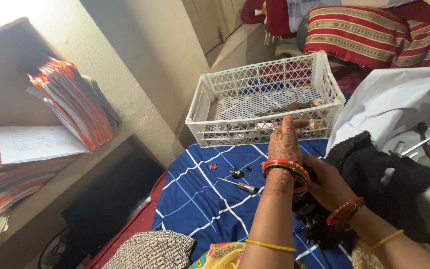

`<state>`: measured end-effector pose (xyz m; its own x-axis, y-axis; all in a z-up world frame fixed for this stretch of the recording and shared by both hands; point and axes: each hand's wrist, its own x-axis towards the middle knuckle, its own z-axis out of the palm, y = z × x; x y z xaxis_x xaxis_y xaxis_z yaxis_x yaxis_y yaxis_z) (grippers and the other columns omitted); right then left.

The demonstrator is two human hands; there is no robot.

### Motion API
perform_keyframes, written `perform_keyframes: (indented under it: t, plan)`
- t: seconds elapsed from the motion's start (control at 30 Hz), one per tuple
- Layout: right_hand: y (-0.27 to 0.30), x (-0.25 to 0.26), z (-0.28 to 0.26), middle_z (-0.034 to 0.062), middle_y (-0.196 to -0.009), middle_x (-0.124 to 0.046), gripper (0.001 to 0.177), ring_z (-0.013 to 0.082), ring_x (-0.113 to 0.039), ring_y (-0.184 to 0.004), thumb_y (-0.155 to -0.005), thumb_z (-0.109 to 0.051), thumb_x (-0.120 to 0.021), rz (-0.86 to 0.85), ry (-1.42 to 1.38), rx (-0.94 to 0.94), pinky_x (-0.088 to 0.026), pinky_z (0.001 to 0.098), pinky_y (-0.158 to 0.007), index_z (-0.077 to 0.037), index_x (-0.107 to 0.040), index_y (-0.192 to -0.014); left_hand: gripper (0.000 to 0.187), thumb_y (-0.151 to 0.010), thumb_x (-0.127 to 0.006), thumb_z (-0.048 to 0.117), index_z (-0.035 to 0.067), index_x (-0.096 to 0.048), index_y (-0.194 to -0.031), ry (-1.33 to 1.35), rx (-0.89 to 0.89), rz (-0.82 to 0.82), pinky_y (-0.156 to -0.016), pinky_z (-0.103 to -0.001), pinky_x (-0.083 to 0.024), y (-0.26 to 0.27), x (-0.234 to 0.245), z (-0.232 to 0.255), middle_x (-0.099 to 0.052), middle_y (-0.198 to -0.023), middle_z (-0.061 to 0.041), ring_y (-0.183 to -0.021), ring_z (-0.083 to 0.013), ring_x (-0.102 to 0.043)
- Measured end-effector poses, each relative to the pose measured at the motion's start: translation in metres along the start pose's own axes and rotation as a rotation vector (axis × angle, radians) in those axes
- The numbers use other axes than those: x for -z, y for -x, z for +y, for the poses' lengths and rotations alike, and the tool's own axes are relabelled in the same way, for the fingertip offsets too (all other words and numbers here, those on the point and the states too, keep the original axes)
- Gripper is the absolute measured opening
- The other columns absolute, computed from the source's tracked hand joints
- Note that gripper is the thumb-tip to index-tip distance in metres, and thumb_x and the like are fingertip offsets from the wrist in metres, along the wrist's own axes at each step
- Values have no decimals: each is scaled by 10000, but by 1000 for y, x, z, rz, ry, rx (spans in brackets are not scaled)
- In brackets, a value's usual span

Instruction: The person uses a wrench and a hammer to manipulate and adjust a dark metal component on a blue checkered cloth. They repeatedly tighten and loosen parts of the object, occasionally wiping it with a black cloth. The workspace includes a white plastic basket containing various tools and parts.

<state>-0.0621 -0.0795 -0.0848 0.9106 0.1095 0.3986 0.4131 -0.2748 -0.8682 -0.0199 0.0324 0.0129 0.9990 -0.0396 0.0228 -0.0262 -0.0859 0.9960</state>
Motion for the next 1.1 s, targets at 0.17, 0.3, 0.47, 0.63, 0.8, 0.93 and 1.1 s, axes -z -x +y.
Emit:
perform_keyframes:
  t: [0.17, 0.3, 0.47, 0.63, 0.8, 0.93, 1.1]
  plan:
    - [8, -8, 45, 135, -1015, -768, 358, 270, -763, -956, -838, -167, -735, -123, 268, -250, -560, 365, -875, -71, -674, -1177, 676, -1003, -252, 559, 152, -769, -1160, -41, 57, -7, -1061, -452, -439, -4, -1, 1, -703, -1231, -196, -1227, -304, -632]
    - [7, -5, 40, 150, -1004, -757, 309, 279, -743, -966, -851, -186, -733, -120, 324, -226, -566, 371, -854, -44, -691, -1123, 687, -1006, -238, 572, 157, -759, -1174, -37, 35, -26, -1061, -450, -436, 0, 1, 3, -698, -1231, -197, -1240, -310, -614]
    - [1, 7, -17, 114, -1011, -778, 404, 175, -731, -915, -816, -115, -724, 22, 1, -42, -578, 334, -801, -46, -651, -1208, 682, -1007, -258, 576, 144, -760, -1167, 13, 46, -37, -1046, -472, -475, 3, -2, 7, -692, -1226, -199, -1227, -324, -632]
    - [-2, 10, -54, 103, -1067, -750, 462, 135, -706, -953, -815, -102, -742, 133, 37, -30, -564, 313, -804, -39, -618, -1255, 686, -998, -253, 574, 148, -764, -1164, -44, 78, -34, -1052, -459, -452, 7, -7, 15, -674, -1263, -173, -1231, -300, -617]
    - [2, 5, -27, 119, -1029, -762, 429, 155, -709, -937, -831, -108, -732, 88, 15, -67, -566, 330, -809, -49, -639, -1246, 651, -1016, -270, 532, 132, -767, -1145, 24, 62, -26, -1039, -457, -465, -3, -13, 7, -700, -1252, -192, -1209, -302, -636]
    - [6, -5, 11, 131, -1033, -743, 371, 218, -700, -994, -855, -107, -704, 26, 117, -30, -547, 350, -833, -45, -633, -1214, 697, -1024, -270, 536, 71, -779, -918, 17, 37, 26, -940, -433, -538, -16, -12, -6, -758, -896, -170, -892, -263, -714]
    - [6, -9, 31, 133, -997, -734, 371, 246, -732, -952, -881, -69, -632, -69, 178, -140, -542, 362, -857, -71, -640, -1252, 763, -1078, -387, 602, 23, -586, -622, 325, 40, 75, -584, -383, -628, -11, -11, -17, -502, -501, -52, -429, -189, -506]
